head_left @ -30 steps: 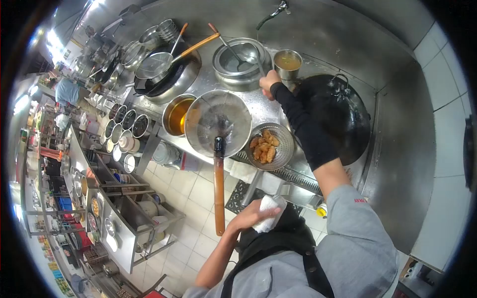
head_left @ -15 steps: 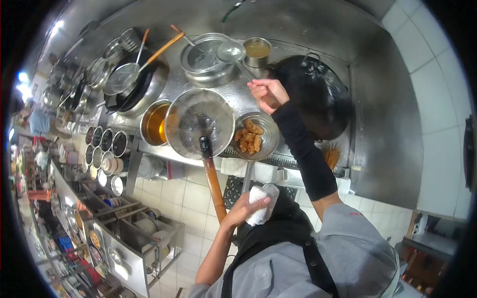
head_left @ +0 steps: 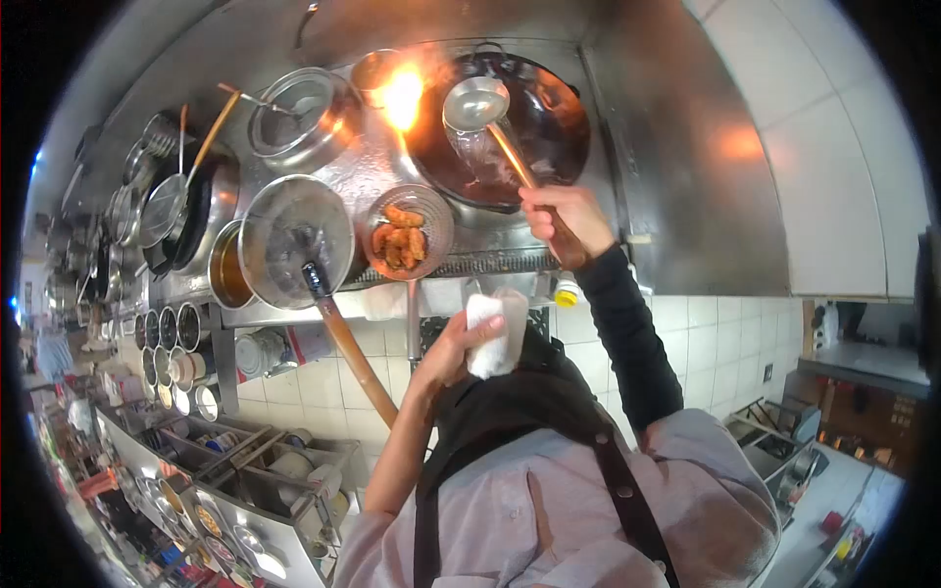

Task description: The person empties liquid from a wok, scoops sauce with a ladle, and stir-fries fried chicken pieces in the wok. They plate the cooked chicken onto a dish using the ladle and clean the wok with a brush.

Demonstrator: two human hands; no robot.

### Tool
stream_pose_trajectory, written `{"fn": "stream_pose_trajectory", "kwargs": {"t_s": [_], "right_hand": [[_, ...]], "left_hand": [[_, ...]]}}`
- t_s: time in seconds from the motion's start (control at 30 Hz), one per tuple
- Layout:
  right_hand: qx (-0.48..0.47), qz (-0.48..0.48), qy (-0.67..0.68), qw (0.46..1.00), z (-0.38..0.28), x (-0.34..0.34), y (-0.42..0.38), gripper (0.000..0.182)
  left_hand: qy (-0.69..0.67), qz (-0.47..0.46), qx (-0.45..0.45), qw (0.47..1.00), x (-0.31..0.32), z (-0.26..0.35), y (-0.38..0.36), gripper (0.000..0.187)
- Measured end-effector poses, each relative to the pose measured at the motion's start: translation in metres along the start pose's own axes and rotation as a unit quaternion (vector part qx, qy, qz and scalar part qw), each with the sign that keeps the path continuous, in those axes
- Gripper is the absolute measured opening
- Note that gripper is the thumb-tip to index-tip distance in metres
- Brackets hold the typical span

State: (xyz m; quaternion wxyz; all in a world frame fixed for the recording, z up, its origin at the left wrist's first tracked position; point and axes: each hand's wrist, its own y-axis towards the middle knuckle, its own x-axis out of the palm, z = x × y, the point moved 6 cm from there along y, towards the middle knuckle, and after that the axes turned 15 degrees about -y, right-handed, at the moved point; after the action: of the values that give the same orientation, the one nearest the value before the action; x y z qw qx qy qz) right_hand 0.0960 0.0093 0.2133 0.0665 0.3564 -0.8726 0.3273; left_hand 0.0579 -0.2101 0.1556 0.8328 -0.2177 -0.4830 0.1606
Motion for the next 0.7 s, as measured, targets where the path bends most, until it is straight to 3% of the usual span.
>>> {"fn": "stream_pose_trajectory", "kwargs": {"t_s": [0.03, 0.1, 0.17, 0.2, 0.33, 0.37, 0.4, 0.43, 0.5, 0.53, 0.6, 0.63, 0.7], "right_hand": [[-0.050, -0.039, -0.065, 0.996, -0.005, -0.012, 0.005, 0.016], [-0.100, 0.001, -0.221, 0.970, -0.020, -0.035, 0.013, 0.017], [-0.085, -0.007, -0.143, 0.986, -0.020, -0.056, 0.035, 0.016], [-0.116, 0.007, -0.171, 0.978, -0.032, -0.059, 0.039, 0.016], [-0.152, 0.155, -0.345, 0.913, -0.067, -0.082, 0.029, 0.018], [-0.156, 0.192, -0.378, 0.892, -0.072, -0.091, 0.018, 0.018], [-0.232, 0.238, -0.485, 0.808, -0.078, -0.103, 0.011, 0.017], [-0.209, 0.227, -0.482, 0.820, -0.080, -0.104, -0.016, 0.014], [-0.325, 0.282, -0.645, 0.631, -0.081, -0.126, -0.036, 0.021], [-0.293, 0.277, -0.630, 0.663, -0.082, -0.130, -0.052, 0.028], [-0.286, 0.316, -0.631, 0.648, -0.066, -0.160, -0.058, 0.036], [-0.286, 0.327, -0.622, 0.651, -0.057, -0.174, -0.058, 0.040], [-0.334, 0.352, -0.651, 0.583, -0.027, -0.201, -0.045, 0.060]], "left_hand": [[0.029, 0.008, 0.023, 0.999, 0.002, -0.002, 0.009, 0.047], [0.071, 0.042, 0.011, 0.997, 0.005, -0.005, 0.023, 0.043], [0.066, 0.043, 0.015, 0.997, 0.013, -0.011, 0.036, 0.041], [0.073, 0.039, 0.005, 0.997, 0.017, -0.015, 0.038, 0.039], [0.057, 0.042, -0.040, 0.997, 0.029, -0.035, 0.043, 0.034], [0.043, 0.046, -0.052, 0.997, 0.029, -0.041, 0.045, 0.033], [0.031, 0.050, -0.051, 0.997, 0.027, -0.049, 0.050, 0.034], [0.033, 0.058, -0.018, 0.998, 0.038, -0.046, 0.048, 0.033], [0.020, 0.007, -0.038, 0.999, 0.013, -0.060, 0.063, 0.038], [0.019, 0.017, -0.045, 0.999, -0.003, -0.063, 0.071, 0.035], [0.022, 0.033, -0.059, 0.997, -0.020, -0.064, 0.090, 0.030], [0.001, 0.086, 0.001, 0.996, -0.019, -0.058, 0.096, 0.021], [0.023, 0.082, 0.053, 0.995, -0.019, -0.044, 0.110, 0.017]]}}
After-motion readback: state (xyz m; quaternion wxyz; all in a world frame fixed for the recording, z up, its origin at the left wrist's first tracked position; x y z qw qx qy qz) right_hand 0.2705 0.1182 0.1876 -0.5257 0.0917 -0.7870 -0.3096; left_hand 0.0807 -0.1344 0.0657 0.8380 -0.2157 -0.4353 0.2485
